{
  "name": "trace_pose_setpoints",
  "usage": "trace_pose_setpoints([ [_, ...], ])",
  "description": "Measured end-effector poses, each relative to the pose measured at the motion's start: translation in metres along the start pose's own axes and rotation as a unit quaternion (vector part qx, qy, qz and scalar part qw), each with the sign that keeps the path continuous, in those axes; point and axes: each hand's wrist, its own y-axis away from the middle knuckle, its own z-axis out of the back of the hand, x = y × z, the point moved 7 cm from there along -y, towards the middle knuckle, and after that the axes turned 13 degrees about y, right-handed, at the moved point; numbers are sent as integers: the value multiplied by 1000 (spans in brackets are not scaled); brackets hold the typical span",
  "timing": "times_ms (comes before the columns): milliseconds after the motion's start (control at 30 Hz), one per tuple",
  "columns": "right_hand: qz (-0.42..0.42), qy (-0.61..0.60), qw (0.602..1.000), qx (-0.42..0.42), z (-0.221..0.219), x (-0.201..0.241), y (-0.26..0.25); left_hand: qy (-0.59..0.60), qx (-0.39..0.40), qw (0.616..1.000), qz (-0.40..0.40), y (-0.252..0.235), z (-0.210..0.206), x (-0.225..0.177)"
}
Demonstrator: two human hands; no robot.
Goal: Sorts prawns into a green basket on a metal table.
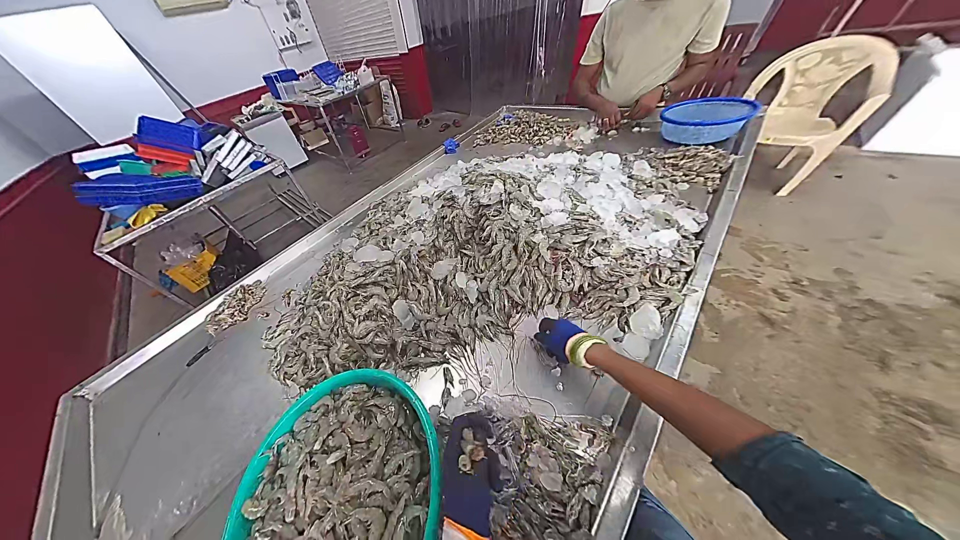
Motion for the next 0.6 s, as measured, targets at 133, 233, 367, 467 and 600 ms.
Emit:
trace_pose_setpoints([
  [133,190,128,972,-46,16,6,12,17,-26,996,-82,-7,21,20],
  [233,324,182,923,-95,-9,15,13,30,-1,996,-83,-9,7,34],
  [367,188,203,956,-98,-34,-7,27,-33,21,999,14,-5,-15,43],
  [467,154,174,972,-36,-50,15,79,-186,47,981,-24,-15,-28,51],
  [600,218,133,967,-17,-41,78,148,-270,45,962,9,-26,-51,47],
])
